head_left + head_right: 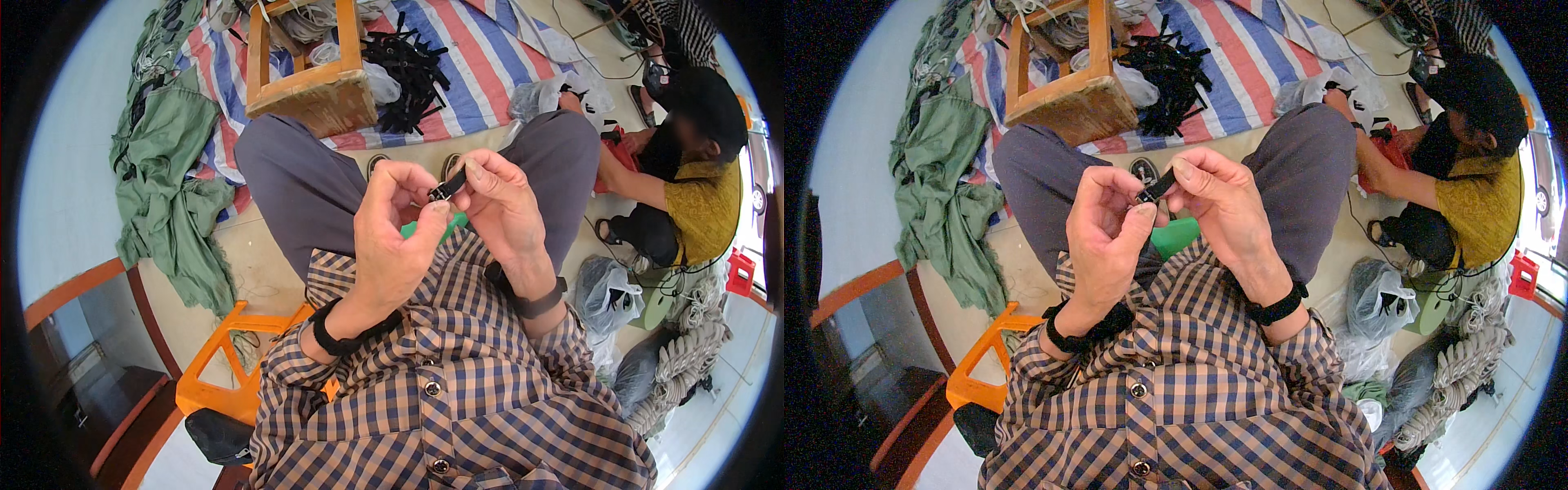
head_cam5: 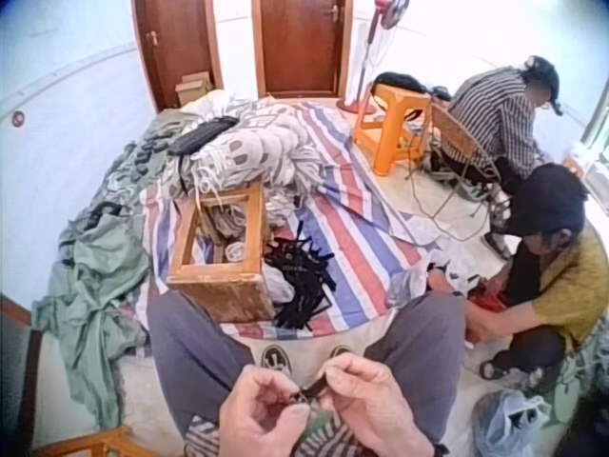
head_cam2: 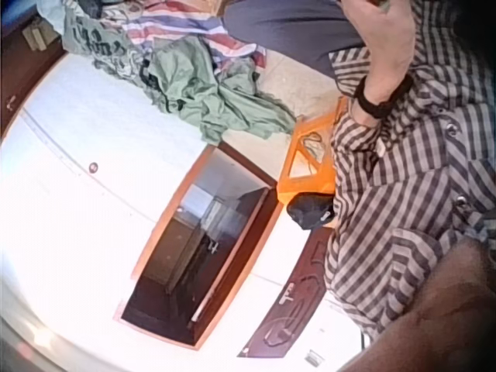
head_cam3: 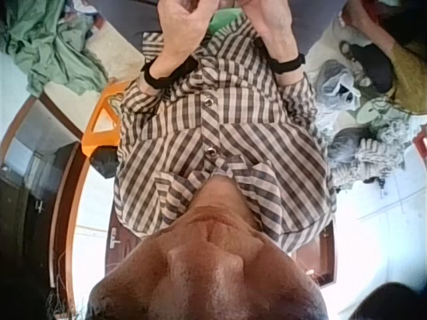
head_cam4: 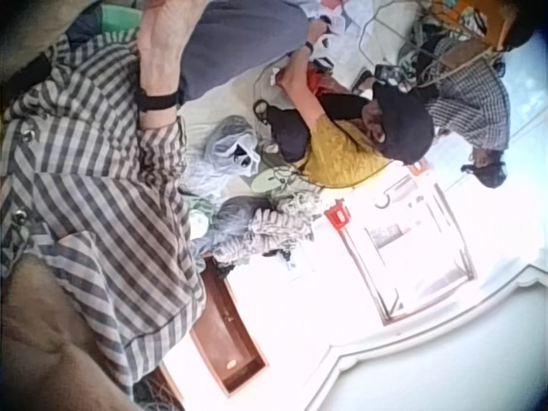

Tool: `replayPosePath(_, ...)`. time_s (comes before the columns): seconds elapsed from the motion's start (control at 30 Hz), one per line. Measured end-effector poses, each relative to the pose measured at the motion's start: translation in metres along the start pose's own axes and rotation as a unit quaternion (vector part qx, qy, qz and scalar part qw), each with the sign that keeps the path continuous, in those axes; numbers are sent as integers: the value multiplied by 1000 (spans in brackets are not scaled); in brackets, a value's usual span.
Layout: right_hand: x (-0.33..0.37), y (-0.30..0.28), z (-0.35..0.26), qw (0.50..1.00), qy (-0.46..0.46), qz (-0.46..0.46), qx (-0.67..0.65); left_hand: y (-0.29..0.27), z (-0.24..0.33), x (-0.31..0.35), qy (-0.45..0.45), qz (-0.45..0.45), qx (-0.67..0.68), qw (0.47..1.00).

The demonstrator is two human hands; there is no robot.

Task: Assembling plastic buckles onto black fabric straps for shoe manufacturing.

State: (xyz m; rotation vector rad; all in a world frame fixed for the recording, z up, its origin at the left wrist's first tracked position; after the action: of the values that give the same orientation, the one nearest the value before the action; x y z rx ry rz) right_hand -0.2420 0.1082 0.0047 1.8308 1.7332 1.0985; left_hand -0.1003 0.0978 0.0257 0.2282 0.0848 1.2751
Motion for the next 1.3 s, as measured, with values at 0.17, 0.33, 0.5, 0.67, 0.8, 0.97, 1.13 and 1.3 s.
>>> replayPosePath(0.17,-1,-1,3,1000,-9,6,4,-1,-1,1,-3,5,11,1000)
replayPosePath(0.33,-1,2,4,998,-32,21,44,-4,-2,1,-6,22,6,1000)
replayPosePath(0.5,-4,-1,16,999,-19,14,28,-13,-1,4,-18,30,-67,997)
replayPosePath(0.67,-5,-4,24,999,29,2,-34,-15,-1,5,8,29,-103,994)
replayPosePath(0.8,-4,-4,23,997,47,1,-68,-14,-1,4,-4,30,-99,995)
replayPosePath(0.97,-6,-6,28,996,43,3,-83,-14,-2,2,18,29,-127,991)
replayPosePath(1.13,-5,-2,26,999,18,22,-30,-17,0,0,33,27,-168,985)
replayPosePath(1.3,-5,-4,28,999,11,23,-20,-17,-2,1,12,30,-135,990)
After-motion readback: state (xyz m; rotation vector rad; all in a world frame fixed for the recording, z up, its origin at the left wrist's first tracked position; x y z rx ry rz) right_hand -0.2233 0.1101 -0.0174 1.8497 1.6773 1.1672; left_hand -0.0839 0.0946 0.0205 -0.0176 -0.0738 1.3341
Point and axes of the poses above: each hand's wrist, its own x-axis away from the middle knuckle, its own y-axis out of the palm, z = x × y, the point moved 1 cm from there along -x, towards the middle knuckle
